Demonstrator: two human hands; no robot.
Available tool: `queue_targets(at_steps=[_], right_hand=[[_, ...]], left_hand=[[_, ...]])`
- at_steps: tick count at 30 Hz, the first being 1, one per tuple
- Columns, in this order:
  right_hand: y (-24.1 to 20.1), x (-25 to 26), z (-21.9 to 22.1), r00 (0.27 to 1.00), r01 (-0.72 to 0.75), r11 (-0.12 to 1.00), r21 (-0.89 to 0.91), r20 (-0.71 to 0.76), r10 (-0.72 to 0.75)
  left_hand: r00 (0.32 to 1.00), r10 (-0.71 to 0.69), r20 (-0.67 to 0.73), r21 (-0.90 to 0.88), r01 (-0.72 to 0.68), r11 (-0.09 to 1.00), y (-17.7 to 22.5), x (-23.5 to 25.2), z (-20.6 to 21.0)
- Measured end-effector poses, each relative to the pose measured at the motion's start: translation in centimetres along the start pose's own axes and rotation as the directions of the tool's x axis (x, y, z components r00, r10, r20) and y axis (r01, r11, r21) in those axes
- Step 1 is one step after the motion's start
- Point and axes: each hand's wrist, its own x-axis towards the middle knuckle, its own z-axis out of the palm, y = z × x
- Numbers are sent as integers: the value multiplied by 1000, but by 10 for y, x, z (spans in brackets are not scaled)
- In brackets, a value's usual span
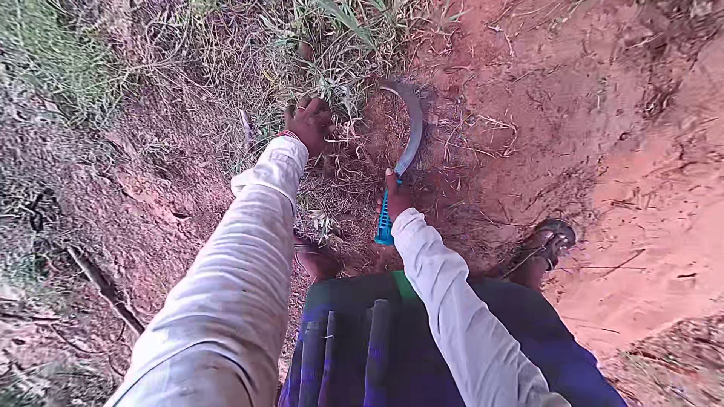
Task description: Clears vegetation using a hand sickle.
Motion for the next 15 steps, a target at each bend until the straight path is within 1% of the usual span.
queue_targets(at_steps=[1, 2, 4, 5, 7, 8, 9, 10, 11, 13, 15], right_hand=[[16, -9, 5, 1000, -17, 1000, 12, 21, 17], [37, -26, 2, 998, -41, 999, -14, 47, 42], [83, -66, -24, 995, -89, 993, -78, 47, 93], [102, -89, -38, 994, -91, 988, -122, 53, 98], [128, -126, -62, 999, 18, 982, -186, 30, -13], [130, -133, -70, 996, 84, 976, -198, 1, -86], [125, -133, -73, 989, 134, 974, -182, -36, -143], [114, -125, -74, 981, 164, 976, -142, -77, -176], [93, -106, -71, 977, 178, 979, -103, -103, -188], [39, -55, -59, 976, 173, 980, -100, -116, -184], [3, -11, -42, 988, 124, 973, -194, -71, -140]], left_hand=[[1000, -5, -15, 21, 6, 1000, -1, 0, -2], [999, -21, -46, 21, 22, 1000, -2, -1, -1], [991, -77, -107, -13, 76, 997, -1, -3, 3], [984, -122, -132, -54, 115, 992, -1, -5, 3], [963, -234, -132, -82, 225, 971, 4, -5, 0], [944, -313, -102, -50, 309, 950, 13, -1, -5], [920, -386, -64, 12, 388, 922, 28, 4, -7], [905, -421, -62, 64, 425, 903, 44, 8, -5], [907, -412, -83, 78, 419, 905, 61, 15, -5], [944, -309, -117, 119, 322, 939, 85, 31, -1], [973, -222, -54, 218, 229, 949, 87, 46, 16]])
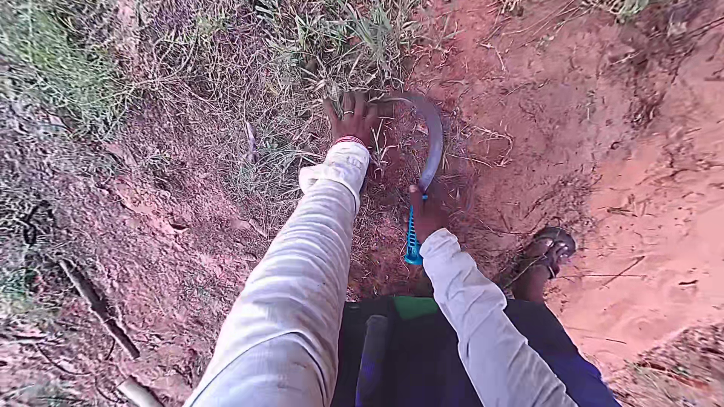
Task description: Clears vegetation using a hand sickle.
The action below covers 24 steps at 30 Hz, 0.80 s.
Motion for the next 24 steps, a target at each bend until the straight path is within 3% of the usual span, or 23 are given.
queue_targets(at_steps=[4, 7, 10, 14, 19, 22, 24], right_hand=[[-9, 38, 35, 987, -99, 971, -219, 102, 124], [10, -2, 38, 970, -148, 964, -220, 157, 185], [62, -61, 21, 961, -183, 952, -245, 158, 225], [63, -107, -4, 980, -109, 969, -220, 138, 142], [11, -59, 16, 999, 42, 995, -89, 16, -41], [-36, -2, 47, 998, -54, 986, 159, 29, 50], [-37, 15, 71, 992, -112, 979, 169, 78, 100]], left_hand=[[999, -40, 28, -16, 40, 999, -32, 13, 23], [999, -28, 32, -49, 30, 998, -51, 13, 12], [993, 35, 110, -75, -27, 997, -57, -2, 10], [986, 99, 137, -138, -80, 987, -72, -32, 11], [999, -31, 21, -328, 36, 944, -105, -53, 28], [998, -49, -44, -305, 33, 952, -99, -55, 29], [987, -24, -158, -248, -16, 969, -97, -56, 33]])
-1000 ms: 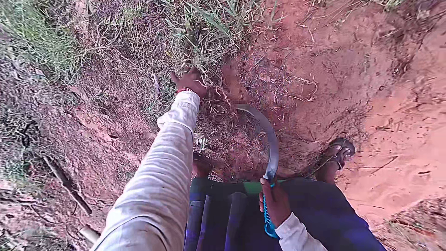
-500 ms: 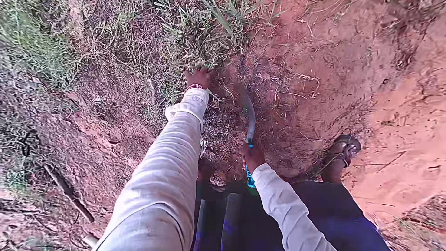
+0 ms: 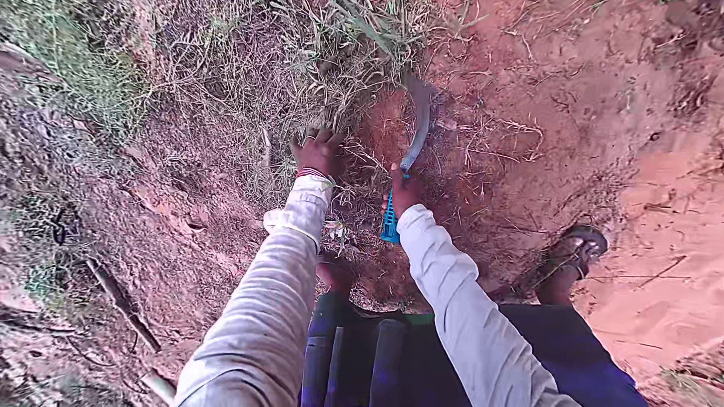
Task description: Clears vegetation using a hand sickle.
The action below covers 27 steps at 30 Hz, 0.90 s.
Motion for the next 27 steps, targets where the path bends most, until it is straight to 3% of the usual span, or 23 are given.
queue_targets(at_steps=[3, 5, 7, 9, 12, 16, 21, 25, 27], right_hand=[[34, -25, 1, 992, -74, 975, -210, 89, 95], [62, -59, -18, 982, -103, 953, -285, 124, 143], [75, -95, -42, 987, -65, 944, -325, 117, 108], [77, -112, -64, 998, 42, 937, -346, 64, -21], [61, -81, -72, 986, 152, 937, -315, -23, -168], [30, -12, -54, 992, 14, 884, -468, 118, 47], [109, -66, -79, 987, -38, 858, -512, 116, 113], [86, -93, -89, 987, -67, 838, -542, 87, 135], [79, -90, -84, 987, -67, 853, -518, 89, 132]], left_hand=[[994, 55, -98, 87, -47, 995, 1, 2, -4], [998, 45, -49, 164, -36, 986, 7, 9, -11], [998, 48, 50, 198, -57, 979, 18, 14, -22], [984, 116, 134, 225, -144, 964, 30, 20, -29], [955, 146, 258, 229, -208, 951, 38, 27, -24], [938, -34, 344, 184, -32, 982, 22, 25, -6], [976, 22, 215, 125, -50, 991, -11, -16, -3], [960, -147, 240, 86, 130, 988, 12, -17, -13], [984, -107, 143, 23, 105, 994, 34, -16, -26]])
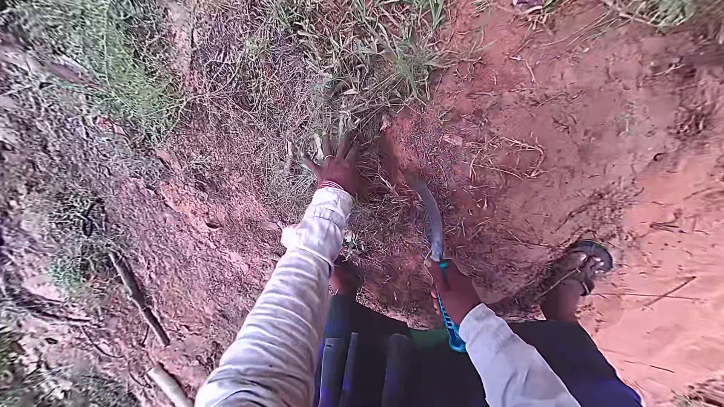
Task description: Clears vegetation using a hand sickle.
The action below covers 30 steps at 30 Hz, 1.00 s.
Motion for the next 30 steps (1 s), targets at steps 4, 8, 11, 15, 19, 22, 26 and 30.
queue_targets(at_steps=[4, 8, 11, 15, 19, 22, 26, 30], right_hand=[[-5, 27, -9, 1000, 10, 991, -134, -1, -11], [-5, 54, -41, 998, 56, 926, -373, -9, -64], [10, 66, -46, 996, 70, 907, -415, -25, -88], [32, 22, -24, 1000, 22, 957, -289, -6, -25], [51, -29, -13, 999, -35, 985, -168, -24, 31], [73, -72, -21, 991, 46, 955, -292, -111, -81], [94, -87, -24, 855, 322, 849, -420, -257, -451], [53, -33, -21, 929, 333, 911, -241, -83, -362]], left_hand=[[960, 276, 39, -67, -273, 960, 49, -9, 18], [956, -11, 295, 295, -80, 952, 54, -10, 70], [976, 51, 214, 285, -112, 952, 44, -16, 75], [956, 231, 182, 205, -267, 942, 29, -22, 70], [943, 302, 140, 190, -324, 927, 27, -33, 70], [932, 325, 158, 169, -350, 921, 25, -51, 64], [922, 368, -123, 55, -364, 930, 5, -64, 77], [994, 98, -37, 5, -98, 995, -17, -53, 66]])
